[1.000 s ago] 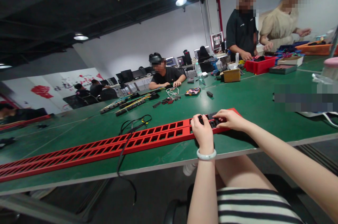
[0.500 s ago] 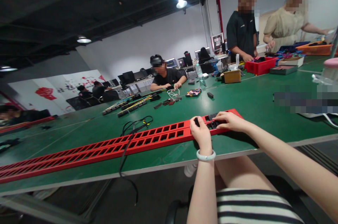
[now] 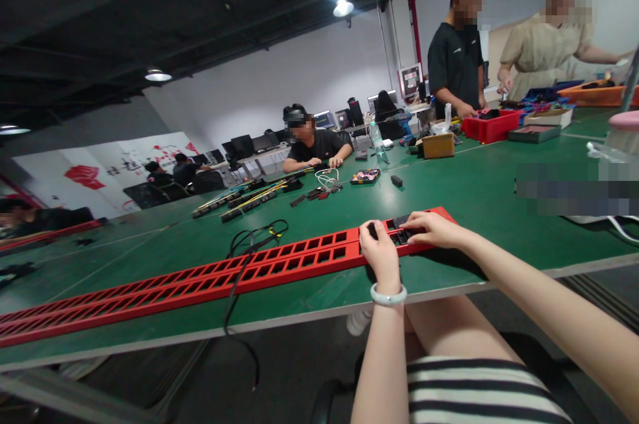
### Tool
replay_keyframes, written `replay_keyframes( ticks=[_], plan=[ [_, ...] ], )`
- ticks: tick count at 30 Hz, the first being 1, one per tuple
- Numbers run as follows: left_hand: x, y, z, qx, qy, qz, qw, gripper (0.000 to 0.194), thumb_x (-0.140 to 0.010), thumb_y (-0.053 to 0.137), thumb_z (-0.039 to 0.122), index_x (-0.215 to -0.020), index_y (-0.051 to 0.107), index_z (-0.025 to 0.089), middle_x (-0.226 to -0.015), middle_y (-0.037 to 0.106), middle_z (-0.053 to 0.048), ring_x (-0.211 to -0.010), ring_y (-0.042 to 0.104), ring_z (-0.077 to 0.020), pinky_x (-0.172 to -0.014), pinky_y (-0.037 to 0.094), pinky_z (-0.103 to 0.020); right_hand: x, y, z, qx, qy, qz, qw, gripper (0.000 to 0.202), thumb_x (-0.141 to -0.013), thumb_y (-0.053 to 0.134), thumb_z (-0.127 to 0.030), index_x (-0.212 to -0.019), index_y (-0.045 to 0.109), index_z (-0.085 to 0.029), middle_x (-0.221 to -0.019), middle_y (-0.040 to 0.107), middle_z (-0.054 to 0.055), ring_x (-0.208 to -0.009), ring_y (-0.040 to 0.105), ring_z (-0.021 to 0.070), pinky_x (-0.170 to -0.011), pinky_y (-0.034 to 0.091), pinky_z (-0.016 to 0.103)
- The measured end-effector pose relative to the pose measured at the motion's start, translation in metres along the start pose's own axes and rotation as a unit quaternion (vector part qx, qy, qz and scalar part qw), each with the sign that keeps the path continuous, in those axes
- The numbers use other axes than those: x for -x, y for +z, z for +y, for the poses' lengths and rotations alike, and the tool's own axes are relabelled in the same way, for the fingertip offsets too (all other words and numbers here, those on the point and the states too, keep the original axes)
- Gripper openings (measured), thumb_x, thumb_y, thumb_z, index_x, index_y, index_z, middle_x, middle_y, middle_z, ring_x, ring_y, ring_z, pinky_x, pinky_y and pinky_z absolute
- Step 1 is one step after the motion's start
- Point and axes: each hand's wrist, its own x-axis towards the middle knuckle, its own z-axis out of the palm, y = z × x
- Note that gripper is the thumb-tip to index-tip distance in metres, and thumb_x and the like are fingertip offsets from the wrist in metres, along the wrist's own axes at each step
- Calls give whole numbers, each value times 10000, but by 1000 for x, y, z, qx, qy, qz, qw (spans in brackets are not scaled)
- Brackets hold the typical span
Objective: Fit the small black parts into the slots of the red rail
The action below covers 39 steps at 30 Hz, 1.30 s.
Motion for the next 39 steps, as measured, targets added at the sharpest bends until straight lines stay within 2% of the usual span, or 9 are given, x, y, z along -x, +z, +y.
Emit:
replay_keyframes(
  ticks=[14, 24, 33, 39],
  plan=[
    [1, 1, 0, 10, -1, 1, 1000, 238, -803, 403, 377, -838, 506, 165, -820, 573, -58, -792, 536, -155, -747, 399, -289, 0, 2, 0, 9, 8, 0, 1000, 402, -701, 583, -338, -1073, 592, -186, -929, 564, 71, -803, 546, 178, -744, 425, 295],
    [0, 0, 0, 11, -4, -2, 1000, 238, -802, 405, 373, -845, 509, 163, -824, 572, -57, -780, 535, -150, -745, 400, -289, 3, 5, 0, -10, -1, 27, 1000, 406, -709, 567, -302, -1094, 566, -172, -1021, 534, 90, -844, 541, 173, -779, 433, 312],
    [0, 1, -2, 3, -8, 3, 1000, 234, -797, 413, 372, -836, 513, 164, -815, 574, -54, -775, 535, -151, -753, 396, -291, 3, 2, -5, -24, 21, 25, 999, 355, -670, 586, -268, -1007, 607, -159, -905, 593, 68, -745, 550, 156, -668, 442, 274],
    [1, 1, 0, 3, -9, 3, 1000, 227, -797, 412, 367, -833, 512, 167, -820, 576, -55, -781, 534, -152, -750, 397, -288, 3, 2, -6, -12, 16, 18, 1000, 322, -674, 583, -270, -976, 627, -168, -919, 600, 68, -765, 560, 166, -696, 437, 284]
  ],
)
